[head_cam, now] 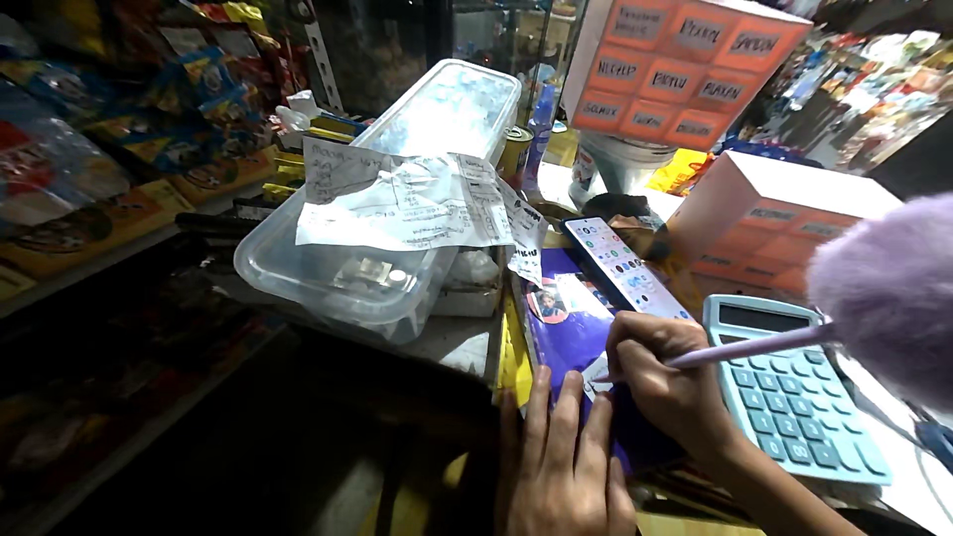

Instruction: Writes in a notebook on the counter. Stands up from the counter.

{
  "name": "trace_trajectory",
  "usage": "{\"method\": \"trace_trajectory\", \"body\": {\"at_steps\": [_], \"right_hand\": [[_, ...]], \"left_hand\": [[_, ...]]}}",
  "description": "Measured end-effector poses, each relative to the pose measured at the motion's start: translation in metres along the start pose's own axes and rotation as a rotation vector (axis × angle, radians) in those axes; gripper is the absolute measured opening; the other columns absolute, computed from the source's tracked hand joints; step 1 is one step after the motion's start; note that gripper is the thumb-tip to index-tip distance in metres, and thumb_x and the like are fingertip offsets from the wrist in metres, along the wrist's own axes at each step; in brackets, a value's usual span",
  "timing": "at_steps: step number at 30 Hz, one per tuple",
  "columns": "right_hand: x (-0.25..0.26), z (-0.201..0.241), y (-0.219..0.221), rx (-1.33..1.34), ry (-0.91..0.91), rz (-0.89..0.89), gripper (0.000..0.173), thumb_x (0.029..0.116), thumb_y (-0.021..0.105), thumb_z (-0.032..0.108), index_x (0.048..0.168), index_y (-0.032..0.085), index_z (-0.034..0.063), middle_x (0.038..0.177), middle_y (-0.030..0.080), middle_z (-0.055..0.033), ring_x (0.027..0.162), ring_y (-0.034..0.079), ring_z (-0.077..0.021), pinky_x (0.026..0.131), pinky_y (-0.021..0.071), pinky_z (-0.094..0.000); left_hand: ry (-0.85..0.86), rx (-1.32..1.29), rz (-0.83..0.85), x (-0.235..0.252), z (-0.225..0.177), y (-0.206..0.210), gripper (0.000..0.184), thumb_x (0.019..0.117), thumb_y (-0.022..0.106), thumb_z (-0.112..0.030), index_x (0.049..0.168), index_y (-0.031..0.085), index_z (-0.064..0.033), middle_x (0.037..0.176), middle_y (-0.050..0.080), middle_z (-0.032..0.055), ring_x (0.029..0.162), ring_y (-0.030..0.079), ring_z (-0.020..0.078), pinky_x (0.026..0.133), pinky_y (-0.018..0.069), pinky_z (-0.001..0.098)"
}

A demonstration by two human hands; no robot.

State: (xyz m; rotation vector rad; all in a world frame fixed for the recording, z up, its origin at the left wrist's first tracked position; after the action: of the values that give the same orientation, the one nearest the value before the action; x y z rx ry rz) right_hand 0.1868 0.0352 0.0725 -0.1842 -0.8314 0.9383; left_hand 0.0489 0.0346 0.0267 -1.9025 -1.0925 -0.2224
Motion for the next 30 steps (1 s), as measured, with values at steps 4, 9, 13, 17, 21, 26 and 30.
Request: {"method": "trace_trajectory", "body": {"at_steps": [4,9,13,17,21,26,30], "right_hand": [[-0.0003,0.0018,0.0017,-0.027,-0.036,0.009,0.018,0.0781,0.051,0.002,0.064,0.056,0.0110,0.051,0.043,0.0107,0.043,0.038,0.0082,0.041,0.0306,-0.0085],[-0.0006,0.0037,0.0016,-0.054,-0.073,0.004,0.017,0.0777,0.052,0.002,0.063,0.056,0.0102,0.051,0.043,0.0099,0.043,0.037,0.0079,0.041,0.0300,-0.0087],[-0.0003,0.0029,0.0013,-0.039,-0.061,0.015,0.017,0.0783,0.052,0.002,0.064,0.056,0.0100,0.052,0.043,0.0099,0.044,0.038,0.0078,0.042,0.0303,-0.0085],[0.0070,-0.0050,-0.0033,0.083,0.085,0.058,0.024,0.0796,0.045,-0.002,0.064,0.057,0.0125,0.053,0.049,0.0103,0.045,0.045,0.0060,0.042,0.0366,-0.0101],[0.0025,-0.0021,-0.0028,0.042,-0.037,0.050,0.019,0.0793,0.050,0.002,0.064,0.055,0.0119,0.053,0.045,0.0110,0.046,0.042,0.0084,0.043,0.0342,-0.0082],[0.0013,-0.0026,-0.0026,0.009,-0.063,0.021,0.018,0.0780,0.051,0.002,0.063,0.055,0.0107,0.052,0.044,0.0105,0.045,0.039,0.0083,0.043,0.0324,-0.0081],[0.0027,-0.0014,-0.0011,-0.016,-0.080,0.031,0.017,0.0779,0.051,0.002,0.063,0.056,0.0106,0.051,0.044,0.0103,0.044,0.038,0.0082,0.042,0.0309,-0.0082]], "left_hand": [[0.003,-0.001,0.009,-0.0003,0.0002,-0.0001,0.037,0.0994,0.048,-0.017,0.125,0.073,-0.0068,0.136,0.064,0.0189,0.138,0.049,0.0433,0.118,0.0263,0.0608],[0.008,-0.007,0.011,-0.0007,0.0003,0.0000,0.037,0.1000,0.048,-0.017,0.125,0.072,-0.0070,0.136,0.064,0.0188,0.139,0.048,0.0426,0.118,0.0256,0.0603],[0.009,0.017,0.003,0.0002,-0.0014,0.0000,0.037,0.0976,0.049,-0.014,0.125,0.073,-0.0071,0.135,0.065,0.0185,0.138,0.048,0.0429,0.118,0.0254,0.0608],[-0.003,0.080,0.009,0.0036,-0.0064,-0.0011,0.038,0.0966,0.050,-0.013,0.126,0.073,-0.0104,0.133,0.066,0.0171,0.134,0.051,0.0467,0.114,0.0295,0.0645],[-0.013,0.102,0.029,0.0065,-0.0077,-0.0023,0.038,0.0933,0.053,-0.011,0.124,0.074,-0.0103,0.132,0.067,0.0164,0.134,0.053,0.0458,0.113,0.0318,0.0646],[-0.016,0.079,0.027,0.0045,-0.0063,-0.0010,0.038,0.0947,0.051,-0.012,0.124,0.074,-0.0092,0.133,0.067,0.0169,0.135,0.051,0.0458,0.115,0.0293,0.0647],[-0.016,0.071,0.014,0.0043,-0.0055,-0.0007,0.037,0.0943,0.052,-0.011,0.123,0.075,-0.0091,0.133,0.067,0.0169,0.134,0.052,0.0458,0.115,0.0291,0.0645]]}}
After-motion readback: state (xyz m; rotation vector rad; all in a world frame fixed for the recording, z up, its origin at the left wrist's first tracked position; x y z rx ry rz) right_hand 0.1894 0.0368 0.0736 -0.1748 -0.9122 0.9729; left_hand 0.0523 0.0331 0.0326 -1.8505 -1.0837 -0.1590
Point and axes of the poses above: each hand's wrist, its own x-axis towards the middle knuckle, its own y-axis out of the palm, z = x × y, the point moved 7 cm from there along x, towards the middle knuckle
